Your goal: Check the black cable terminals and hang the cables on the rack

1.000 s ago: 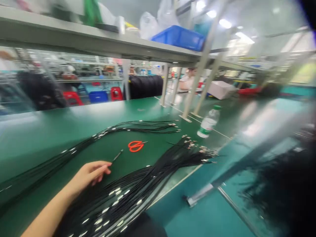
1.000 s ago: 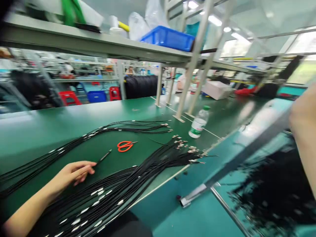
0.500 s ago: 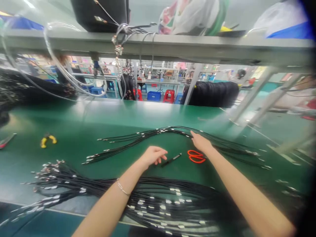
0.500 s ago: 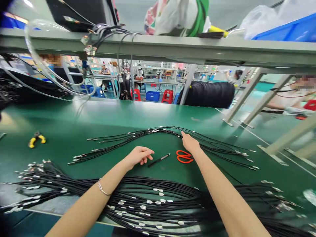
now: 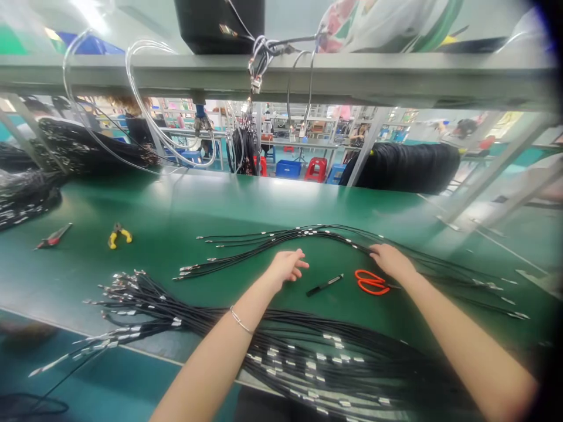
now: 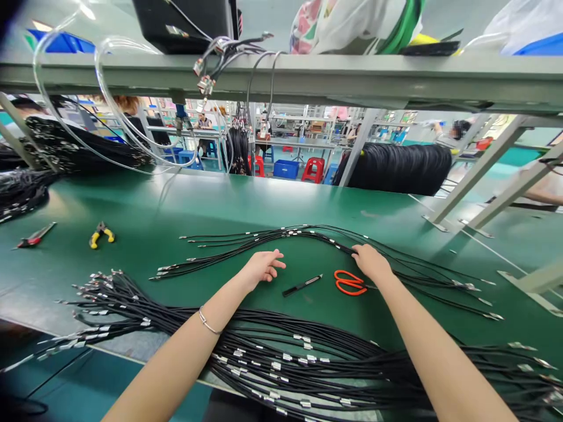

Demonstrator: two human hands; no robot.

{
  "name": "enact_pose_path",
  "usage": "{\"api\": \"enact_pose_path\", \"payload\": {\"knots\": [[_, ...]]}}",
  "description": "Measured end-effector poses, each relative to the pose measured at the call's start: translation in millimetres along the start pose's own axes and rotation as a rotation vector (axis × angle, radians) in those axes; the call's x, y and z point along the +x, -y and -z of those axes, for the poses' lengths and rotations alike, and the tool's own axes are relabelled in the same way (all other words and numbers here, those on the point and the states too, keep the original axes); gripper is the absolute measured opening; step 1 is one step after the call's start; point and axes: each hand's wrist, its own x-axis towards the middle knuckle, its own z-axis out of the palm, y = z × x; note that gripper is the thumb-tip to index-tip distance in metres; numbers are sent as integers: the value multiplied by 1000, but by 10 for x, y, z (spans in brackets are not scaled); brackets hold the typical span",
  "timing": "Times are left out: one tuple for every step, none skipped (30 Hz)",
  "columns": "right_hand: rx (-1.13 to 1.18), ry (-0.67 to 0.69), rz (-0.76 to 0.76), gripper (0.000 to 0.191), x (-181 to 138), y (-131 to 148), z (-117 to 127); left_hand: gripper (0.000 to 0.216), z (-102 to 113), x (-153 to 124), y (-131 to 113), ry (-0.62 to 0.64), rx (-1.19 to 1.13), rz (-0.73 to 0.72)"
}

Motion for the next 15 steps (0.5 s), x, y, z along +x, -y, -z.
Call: {"api": "enact_pose_path", "payload": {"knots": [[7, -15, -9, 23, -45, 12, -1, 35, 14, -3, -11, -38, -43, 15], [19, -36, -21, 22, -84, 25, 12, 35, 27, -5, -22, -74, -90, 30], [36, -62, -37, 23, -115, 37, 41, 36, 40, -5, -31, -107, -137, 46], [57, -93, -54, 25, -136, 45, 87, 37, 51, -3, -40, -138, -183, 61], [84, -127, -72, 27, -150, 48, 149, 38, 63, 2, -48, -169, -225, 75], [116, -161, -88, 28, -157, 46, 224, 39, 75, 9, -56, -200, -264, 88], [154, -191, -100, 29, -162, 40, 309, 40, 88, 19, -63, -235, -299, 100], [198, -215, -106, 29, -167, 28, 404, 41, 101, 31, -70, -271, -331, 108], [246, -234, -109, 28, -176, 11, 504, 41, 115, 42, -76, -307, -359, 113], [297, -250, -105, 27, -189, -9, 610, 41, 129, 53, -82, -341, -383, 114], [349, -269, -102, 27, -209, -33, 721, 40, 142, 62, -87, -370, -405, 111], [398, -293, -98, 27, -234, -58, 835, 40, 153, 68, -91, -390, -422, 107], [444, -324, -93, 27, -265, -84, 953, 40, 162, 70, -94, -403, -436, 102], [490, -357, -83, 26, -301, -108, 1073, 39, 167, 69, -96, -407, -447, 98], [538, -391, -68, 25, -343, -125, 1194, 39, 170, 64, -98, -405, -454, 94]]}}
